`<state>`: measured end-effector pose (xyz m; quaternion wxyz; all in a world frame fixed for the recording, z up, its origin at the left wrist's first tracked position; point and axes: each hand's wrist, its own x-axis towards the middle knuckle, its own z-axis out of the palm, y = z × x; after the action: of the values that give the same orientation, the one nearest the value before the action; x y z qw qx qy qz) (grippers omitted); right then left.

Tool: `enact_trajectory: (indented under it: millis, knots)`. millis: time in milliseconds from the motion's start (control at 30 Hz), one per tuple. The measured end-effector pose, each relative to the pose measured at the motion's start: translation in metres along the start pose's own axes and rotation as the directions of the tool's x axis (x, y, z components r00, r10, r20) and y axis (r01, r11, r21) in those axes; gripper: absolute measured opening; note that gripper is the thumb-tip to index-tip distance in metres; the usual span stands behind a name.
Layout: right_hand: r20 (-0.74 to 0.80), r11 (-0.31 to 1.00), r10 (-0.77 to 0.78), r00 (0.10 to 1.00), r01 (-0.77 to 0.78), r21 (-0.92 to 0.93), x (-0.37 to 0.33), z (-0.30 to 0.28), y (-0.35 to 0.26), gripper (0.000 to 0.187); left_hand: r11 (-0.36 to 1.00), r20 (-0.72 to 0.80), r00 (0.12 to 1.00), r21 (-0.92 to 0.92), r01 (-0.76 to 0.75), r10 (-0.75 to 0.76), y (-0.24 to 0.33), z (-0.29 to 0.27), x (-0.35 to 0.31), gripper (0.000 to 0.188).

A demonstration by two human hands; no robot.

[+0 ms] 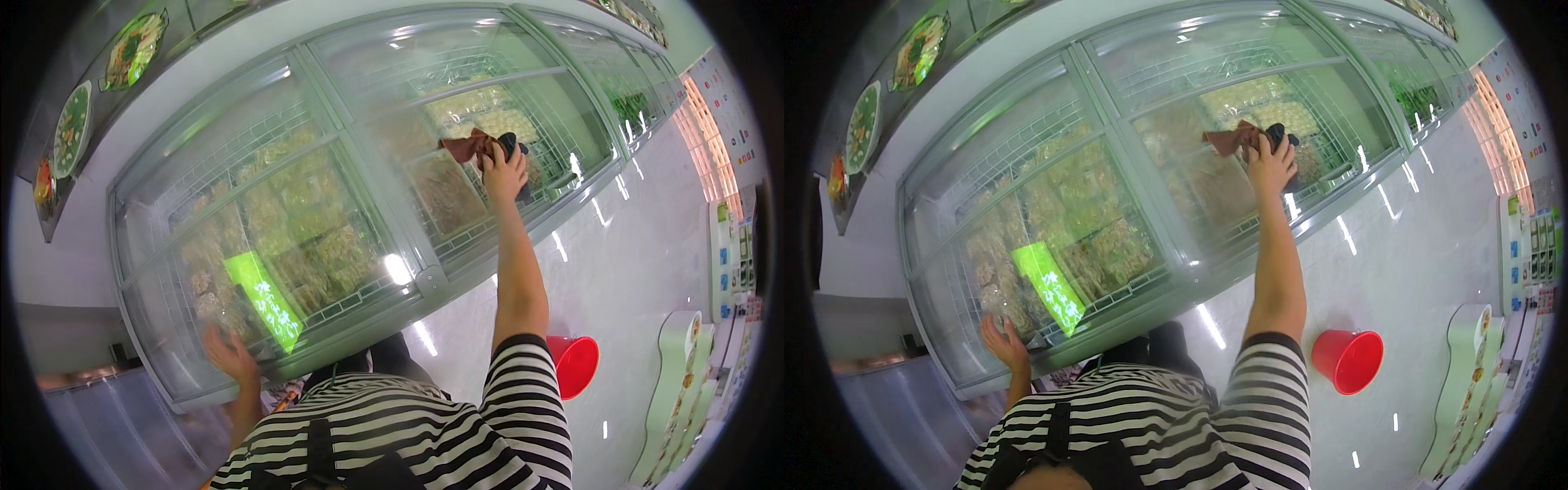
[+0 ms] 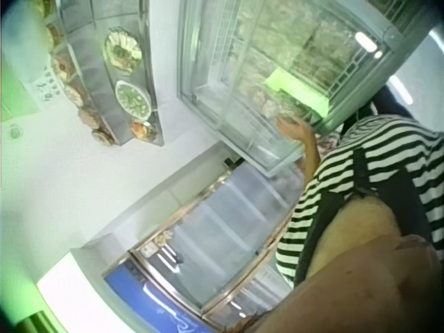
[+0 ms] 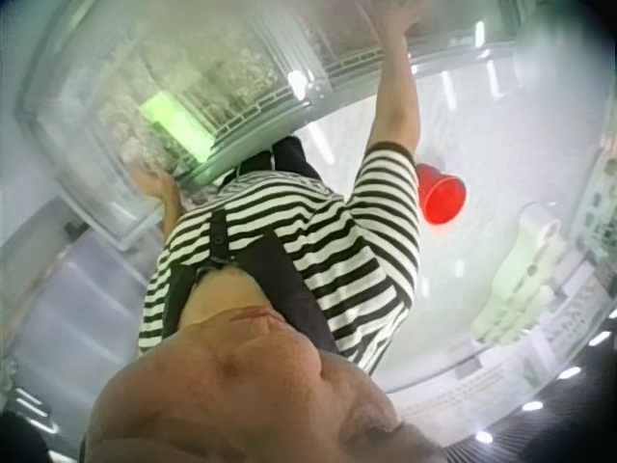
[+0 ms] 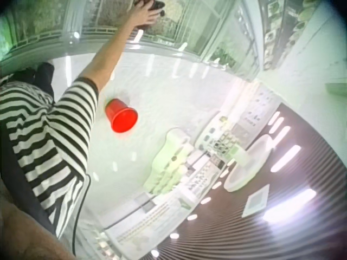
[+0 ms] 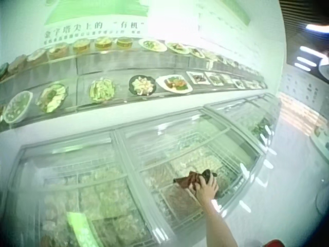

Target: The person mops the floor in front of a glass-top freezer using a mop and a red bucket. They then wipe the glass surface of the freezer with a cloth.

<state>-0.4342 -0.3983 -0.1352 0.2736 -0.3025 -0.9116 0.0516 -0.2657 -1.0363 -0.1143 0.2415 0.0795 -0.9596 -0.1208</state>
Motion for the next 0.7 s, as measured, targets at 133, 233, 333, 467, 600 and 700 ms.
enact_trajectory:
  millis: [133,233,333,467,600,700]
  knots:
    - [0.016,0.990,-0.139,0.990,0.139,0.034,-0.026,-0.003,-0.066,0.050,0.999,0.002,1.000,0.039,0.001,-0.001,-0.002,-0.003,-0.002,0.045]
    - [0.024,0.929,-0.322,0.946,0.311,0.199,-0.091,-0.026,-0.104,0.045,0.999,-0.035,0.999,0.016,-0.039,0.040,0.002,-0.006,-0.005,0.043]
    - [-0.008,0.859,-0.395,0.919,0.372,0.352,-0.155,-0.065,-0.122,0.036,1.000,-0.042,0.999,-0.016,-0.018,0.017,-0.004,0.002,-0.009,0.045]
    - [0.043,0.887,-0.372,0.927,0.342,0.309,-0.201,-0.107,-0.084,0.032,0.997,0.017,0.997,-0.013,0.072,-0.072,-0.003,-0.003,-0.012,0.052]
    - [0.027,0.938,-0.289,0.957,0.277,0.208,-0.197,-0.107,-0.010,0.032,0.987,-0.021,0.992,0.104,-0.124,0.126,0.009,-0.011,-0.016,0.056]
    - [-0.017,0.965,-0.200,0.980,0.200,0.170,-0.168,-0.104,0.035,0.031,0.951,0.056,0.950,0.018,-0.308,0.306,0.072,-0.023,-0.027,0.060]
